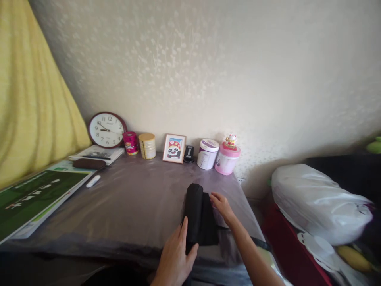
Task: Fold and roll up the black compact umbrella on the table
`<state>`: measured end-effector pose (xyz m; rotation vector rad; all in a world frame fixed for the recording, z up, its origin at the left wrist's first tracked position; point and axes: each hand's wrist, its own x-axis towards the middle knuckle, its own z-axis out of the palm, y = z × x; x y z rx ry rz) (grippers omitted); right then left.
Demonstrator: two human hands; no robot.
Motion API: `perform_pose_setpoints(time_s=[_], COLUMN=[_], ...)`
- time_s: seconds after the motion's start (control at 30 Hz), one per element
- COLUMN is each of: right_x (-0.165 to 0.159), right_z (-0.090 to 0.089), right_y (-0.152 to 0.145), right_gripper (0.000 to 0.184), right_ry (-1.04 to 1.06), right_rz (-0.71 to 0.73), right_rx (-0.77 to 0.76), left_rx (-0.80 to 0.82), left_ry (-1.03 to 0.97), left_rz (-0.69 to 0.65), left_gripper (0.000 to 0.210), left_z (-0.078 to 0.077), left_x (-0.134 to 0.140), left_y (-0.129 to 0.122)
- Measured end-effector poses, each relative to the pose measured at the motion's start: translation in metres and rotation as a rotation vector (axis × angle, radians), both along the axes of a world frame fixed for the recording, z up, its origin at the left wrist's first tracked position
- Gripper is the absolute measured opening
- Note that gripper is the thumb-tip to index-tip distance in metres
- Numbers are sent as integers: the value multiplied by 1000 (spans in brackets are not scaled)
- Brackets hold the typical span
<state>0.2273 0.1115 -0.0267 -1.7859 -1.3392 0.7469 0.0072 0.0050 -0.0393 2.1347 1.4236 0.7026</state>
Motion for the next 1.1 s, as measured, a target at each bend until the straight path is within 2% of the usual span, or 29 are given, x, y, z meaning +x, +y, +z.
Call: perform_pose_setpoints(time_s=[0.23, 0.43, 0.57, 0.73, 0.83, 1.1], right_x=[-27, -40, -45, -48, -46, -43], right_z=[18, 27, 33, 40, 36, 10], right_y=[-10, -13, -19, -28, -27, -8], right_gripper=[47, 42, 45, 37, 35, 20], right_ry=[114, 139, 212, 317, 324, 203], right_rz=[36, 108, 169, 219, 187, -14], right_rx=[-84, -123, -209, -284, -268, -108], left_rx=[-15, -10, -31, -19, -6, -15], left_ry=[-18, -39, -41, -48, -47, 44], left_rz=[18, 21, 25, 33, 37, 39], left_gripper=[66, 66, 67, 65, 64, 65], left_z=[1, -1, -1, 0, 1, 6], left_x=[-1, -3, -3, -3, -3, 2], left_y=[1, 1, 1, 1, 0, -2])
